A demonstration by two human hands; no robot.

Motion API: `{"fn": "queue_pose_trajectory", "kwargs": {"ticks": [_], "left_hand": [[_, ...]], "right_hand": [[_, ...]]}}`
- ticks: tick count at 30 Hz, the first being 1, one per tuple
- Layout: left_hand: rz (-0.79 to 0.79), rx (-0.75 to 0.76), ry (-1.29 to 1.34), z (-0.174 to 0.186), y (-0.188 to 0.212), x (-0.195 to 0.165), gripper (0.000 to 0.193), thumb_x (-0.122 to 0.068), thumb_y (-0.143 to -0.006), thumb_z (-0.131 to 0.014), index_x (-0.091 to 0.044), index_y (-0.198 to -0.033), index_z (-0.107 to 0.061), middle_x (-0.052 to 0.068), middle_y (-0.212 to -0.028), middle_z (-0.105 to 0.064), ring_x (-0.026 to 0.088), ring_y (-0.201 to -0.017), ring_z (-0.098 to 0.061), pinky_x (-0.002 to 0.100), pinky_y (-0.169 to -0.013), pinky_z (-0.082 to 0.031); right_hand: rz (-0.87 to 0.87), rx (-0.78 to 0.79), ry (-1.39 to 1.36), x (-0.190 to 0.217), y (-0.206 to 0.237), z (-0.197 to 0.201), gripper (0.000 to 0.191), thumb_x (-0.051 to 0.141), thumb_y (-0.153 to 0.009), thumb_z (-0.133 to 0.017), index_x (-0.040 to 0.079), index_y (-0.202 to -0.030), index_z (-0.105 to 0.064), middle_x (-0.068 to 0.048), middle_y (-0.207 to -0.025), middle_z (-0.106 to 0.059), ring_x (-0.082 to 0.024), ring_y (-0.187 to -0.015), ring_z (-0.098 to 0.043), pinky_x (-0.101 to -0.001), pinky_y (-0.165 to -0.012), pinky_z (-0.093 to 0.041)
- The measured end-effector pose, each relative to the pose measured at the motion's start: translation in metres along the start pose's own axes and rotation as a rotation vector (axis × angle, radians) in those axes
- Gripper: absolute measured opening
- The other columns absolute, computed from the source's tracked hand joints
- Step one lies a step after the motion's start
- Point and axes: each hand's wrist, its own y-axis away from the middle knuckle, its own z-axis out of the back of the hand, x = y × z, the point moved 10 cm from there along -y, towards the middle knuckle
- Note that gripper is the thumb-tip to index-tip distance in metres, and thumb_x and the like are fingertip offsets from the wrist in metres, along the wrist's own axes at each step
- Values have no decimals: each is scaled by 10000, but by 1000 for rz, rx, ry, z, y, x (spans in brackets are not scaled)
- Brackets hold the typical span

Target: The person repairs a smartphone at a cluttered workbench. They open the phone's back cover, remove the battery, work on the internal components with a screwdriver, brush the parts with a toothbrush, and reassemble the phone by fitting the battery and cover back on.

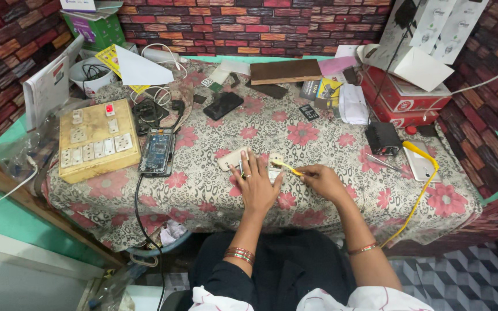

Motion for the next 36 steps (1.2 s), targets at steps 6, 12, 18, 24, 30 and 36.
{"fn": "queue_pose_trajectory", "kwargs": {"ticks": [6,12,18,24,30,36], "left_hand": [[-76,102,110,-5,2,-7,1061,-711,-801,-657,103,-1453,-461,239,-1661,-179,395,-1562,-41,667,-1205,-14],[-99,30,113,-2,2,-5,945,-664,-814,-671,49,-1422,-549,199,-1668,-231,415,-1571,-51,668,-1218,-12],[-111,65,80,-4,4,-7,960,-729,-781,-681,33,-1362,-613,123,-1674,-288,392,-1578,-82,670,-1226,-10],[-115,92,77,-3,3,-9,988,-755,-738,-674,27,-1340,-631,129,-1650,-295,391,-1560,-89,686,-1201,4],[-102,106,98,-14,2,-5,909,-742,-785,-639,-10,-1326,-655,176,-1588,-371,395,-1546,-131,716,-1206,14],[-1,241,45,-25,0,-2,1074,-782,-767,-638,34,-1452,-503,212,-1601,-323,360,-1541,-131,711,-1215,15]], "right_hand": [[44,9,13,2,1,0,332,104,-849,-733,147,-1170,-803,-63,-900,-780,-136,-722,-689,-324,-683,-562],[-28,-50,36,-4,2,-1,313,148,-871,-758,194,-1178,-799,-128,-884,-766,-191,-726,-658,-357,-666,-526],[68,-250,250,20,6,2,282,190,-882,-744,236,-1154,-803,-149,-926,-741,-284,-763,-701,-411,-696,-543],[-71,-110,216,13,-9,2,307,177,-898,-687,242,-1179,-790,-151,-893,-774,-296,-746,-741,-411,-711,-569],[158,-173,167,41,-12,-4,301,197,-866,-711,175,-1156,-789,-182,-895,-758,-338,-795,-736,-426,-721,-565],[-41,-246,233,30,-5,-1,297,218,-924,-665,207,-1197,-780,-174,-968,-743,-336,-875,-729,-439,-793,-557]]}}
